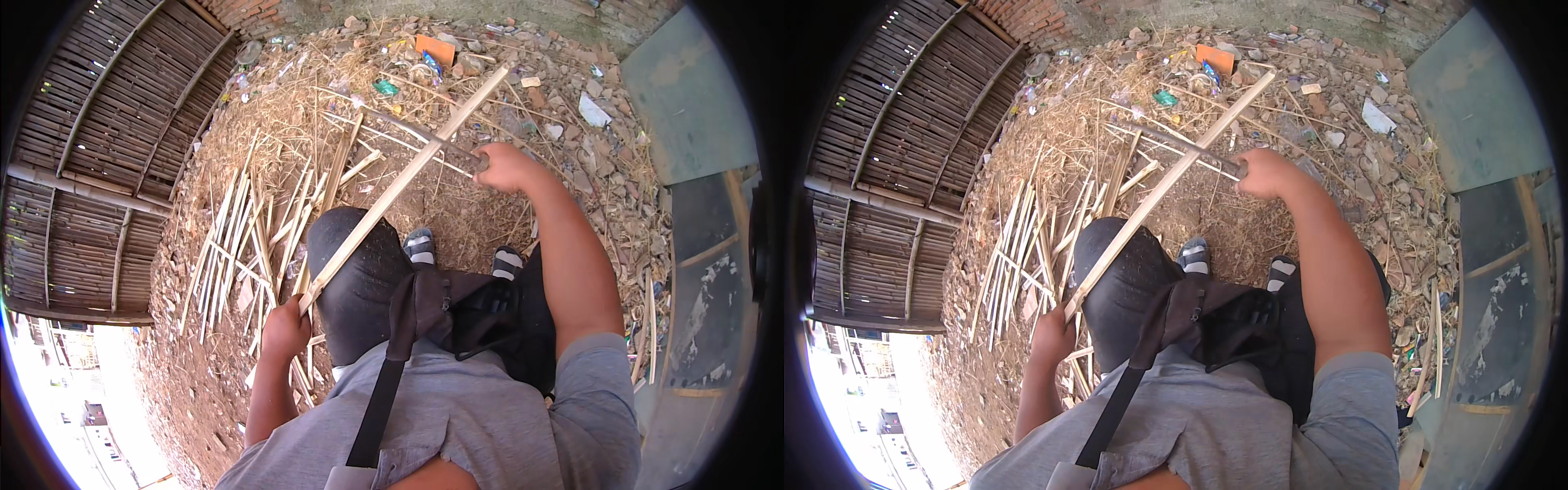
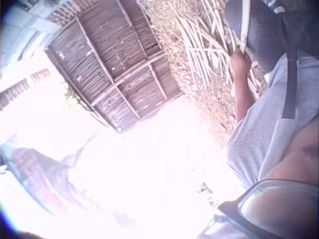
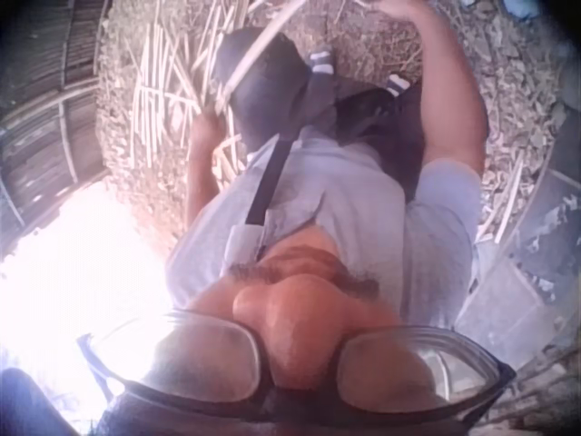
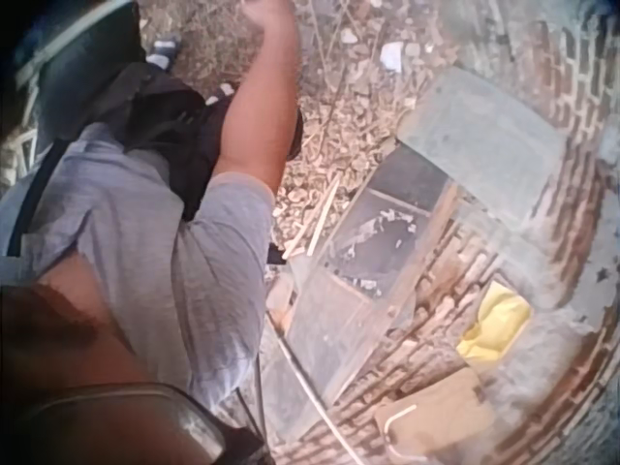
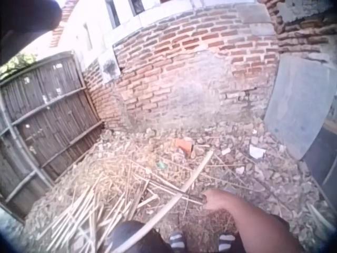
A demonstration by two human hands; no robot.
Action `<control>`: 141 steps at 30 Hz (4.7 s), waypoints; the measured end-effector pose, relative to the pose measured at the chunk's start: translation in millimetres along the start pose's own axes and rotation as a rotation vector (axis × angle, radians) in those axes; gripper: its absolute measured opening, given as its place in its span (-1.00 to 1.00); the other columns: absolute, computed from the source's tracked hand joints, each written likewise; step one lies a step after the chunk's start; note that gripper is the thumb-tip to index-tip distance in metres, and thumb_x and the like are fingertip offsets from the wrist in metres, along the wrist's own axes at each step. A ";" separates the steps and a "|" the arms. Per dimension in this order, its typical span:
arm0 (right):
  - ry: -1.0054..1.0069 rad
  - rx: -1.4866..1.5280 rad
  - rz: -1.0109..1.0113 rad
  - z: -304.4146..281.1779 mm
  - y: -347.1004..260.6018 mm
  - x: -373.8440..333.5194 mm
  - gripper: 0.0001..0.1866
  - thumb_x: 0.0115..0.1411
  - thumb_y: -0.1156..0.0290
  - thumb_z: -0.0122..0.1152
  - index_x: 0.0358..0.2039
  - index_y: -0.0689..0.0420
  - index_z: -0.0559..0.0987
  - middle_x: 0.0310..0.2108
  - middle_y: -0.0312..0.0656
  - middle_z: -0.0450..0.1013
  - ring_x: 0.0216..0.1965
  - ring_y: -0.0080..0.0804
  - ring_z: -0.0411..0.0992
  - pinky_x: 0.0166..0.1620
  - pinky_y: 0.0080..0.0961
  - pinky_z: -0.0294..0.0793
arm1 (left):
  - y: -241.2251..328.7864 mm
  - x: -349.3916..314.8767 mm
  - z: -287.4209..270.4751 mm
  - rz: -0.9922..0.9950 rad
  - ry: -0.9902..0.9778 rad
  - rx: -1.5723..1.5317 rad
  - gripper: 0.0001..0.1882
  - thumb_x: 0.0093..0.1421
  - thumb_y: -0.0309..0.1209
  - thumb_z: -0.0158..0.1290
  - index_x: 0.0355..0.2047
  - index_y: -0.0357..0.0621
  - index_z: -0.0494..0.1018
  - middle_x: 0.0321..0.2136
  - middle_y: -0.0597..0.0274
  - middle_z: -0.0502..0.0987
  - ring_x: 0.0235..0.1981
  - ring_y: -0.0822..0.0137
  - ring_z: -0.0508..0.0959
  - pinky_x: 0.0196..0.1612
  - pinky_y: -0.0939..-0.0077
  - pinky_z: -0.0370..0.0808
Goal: The person smooths a bamboo strip by repeatedly scraping it with a blade while holding the strip against their leg for support.
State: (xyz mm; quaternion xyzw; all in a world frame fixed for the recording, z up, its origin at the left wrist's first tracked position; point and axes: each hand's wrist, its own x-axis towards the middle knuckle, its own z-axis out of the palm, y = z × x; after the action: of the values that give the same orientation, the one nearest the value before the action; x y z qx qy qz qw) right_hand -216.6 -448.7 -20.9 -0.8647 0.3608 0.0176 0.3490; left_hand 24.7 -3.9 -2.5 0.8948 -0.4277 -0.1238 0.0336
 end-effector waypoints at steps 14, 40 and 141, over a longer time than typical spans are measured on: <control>-0.151 -0.053 -0.152 15.8 -12.4 7.5 -0.34 0.05 0.14 0.44 0.15 0.15 0.55 0.03 0.08 0.54 0.06 -0.02 0.52 0.12 -0.23 0.48 | 9.3 6.0 -38.6 -0.121 -0.304 -0.235 -0.68 0.20 -0.43 -0.03 -0.10 -0.11 0.63 -0.39 -0.16 0.62 -0.28 -0.04 0.64 -0.14 0.17 0.52; -0.129 -0.086 -0.086 9.7 -20.0 -5.6 -0.48 0.02 0.24 0.37 0.01 0.19 0.60 -0.16 0.07 0.59 -0.11 0.00 0.57 -0.01 -0.19 0.54 | 4.1 7.3 -3.8 0.024 0.020 0.008 -0.78 0.09 -0.42 0.04 -0.27 -0.24 0.49 -0.52 -0.24 0.57 -0.44 -0.26 0.59 -0.28 -0.12 0.54; 0.126 0.008 0.048 16.9 8.2 15.8 -0.64 0.04 0.19 0.36 -0.22 0.18 0.64 -0.25 0.01 0.60 -0.17 -0.04 0.58 -0.10 -0.17 0.55 | 24.7 7.8 -25.2 0.000 -0.008 0.065 -0.49 0.18 -0.12 0.19 0.06 -0.12 0.49 -0.47 -0.08 0.63 -0.41 -0.13 0.66 -0.31 0.00 0.58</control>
State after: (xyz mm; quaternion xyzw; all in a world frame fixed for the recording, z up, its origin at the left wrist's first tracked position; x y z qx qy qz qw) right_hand -206.4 -452.0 -43.0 -0.8538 0.4027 -0.0298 0.3285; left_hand 17.1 -26.7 24.4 0.8950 -0.4315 -0.1132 0.0028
